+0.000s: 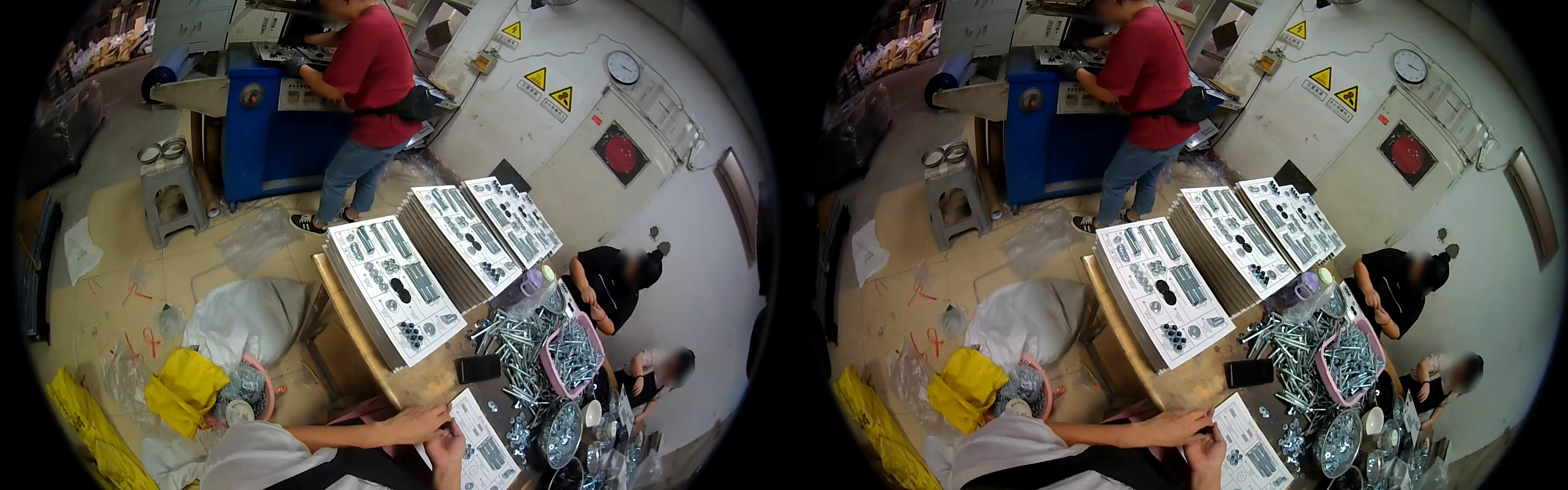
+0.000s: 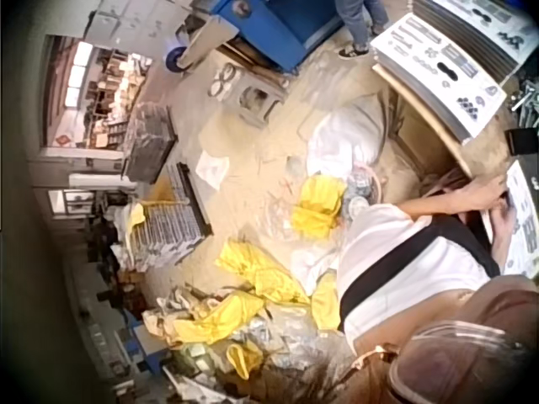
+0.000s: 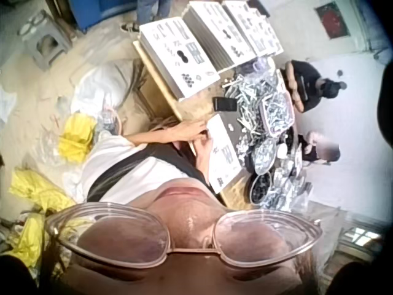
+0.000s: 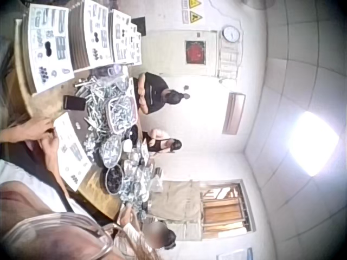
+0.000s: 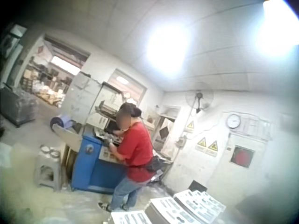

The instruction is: The person assembles hardware kits by picking bolts, washers, and nuts from trays and placing them into designated slots on a printed cardboard template. They repeatedly stack completed templates and continue the process with new sheets.

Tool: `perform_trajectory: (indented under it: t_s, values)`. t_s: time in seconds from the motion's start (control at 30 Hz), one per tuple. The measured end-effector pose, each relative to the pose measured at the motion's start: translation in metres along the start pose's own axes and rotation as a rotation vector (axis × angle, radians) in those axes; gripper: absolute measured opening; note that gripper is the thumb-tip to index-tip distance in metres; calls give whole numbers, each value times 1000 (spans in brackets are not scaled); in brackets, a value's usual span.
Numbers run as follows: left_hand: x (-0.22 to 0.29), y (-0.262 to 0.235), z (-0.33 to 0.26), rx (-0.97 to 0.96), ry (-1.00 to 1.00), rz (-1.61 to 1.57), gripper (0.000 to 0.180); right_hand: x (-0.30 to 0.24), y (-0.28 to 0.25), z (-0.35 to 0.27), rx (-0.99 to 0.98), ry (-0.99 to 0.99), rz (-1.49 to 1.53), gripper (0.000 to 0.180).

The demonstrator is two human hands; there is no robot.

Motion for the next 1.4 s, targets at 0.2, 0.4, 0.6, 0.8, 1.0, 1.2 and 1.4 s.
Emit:
perform_trajectory:
  t_s: [0.2,0.4,0.6,0.8,1.0,1.2,1.4]
  values:
    - [-6,-30,-4,47,5,59,43,7,-7,11,-91,35,97,34]
    - [-1,-40,-7,83,-33,6,42,15,28,10,-105,5,-32,32]
    - [-14,-51,1,-71,-142,-249,47,13,66,-3,-167,71,-285,39]
    - [8,-75,-8,-444,133,-736,56,-6,64,-32,-337,342,-809,55]
    - [33,-47,-8,-672,329,-923,55,-28,11,-41,-361,353,-1025,50]
    - [41,-21,-4,-746,297,-980,53,-23,43,-62,-352,342,-992,46]
    - [71,-90,26,-256,456,-557,37,-40,64,-80,-407,271,-936,42]
Point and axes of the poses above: each hand's wrist, its own z-axis towards the middle knuckle, its own y-axis out of the palm, x = y × z, the point moved 8 cm from there along z, towards the middle knuckle, and after that the axes turned 13 degrees about -x, right-handed, at the moved point
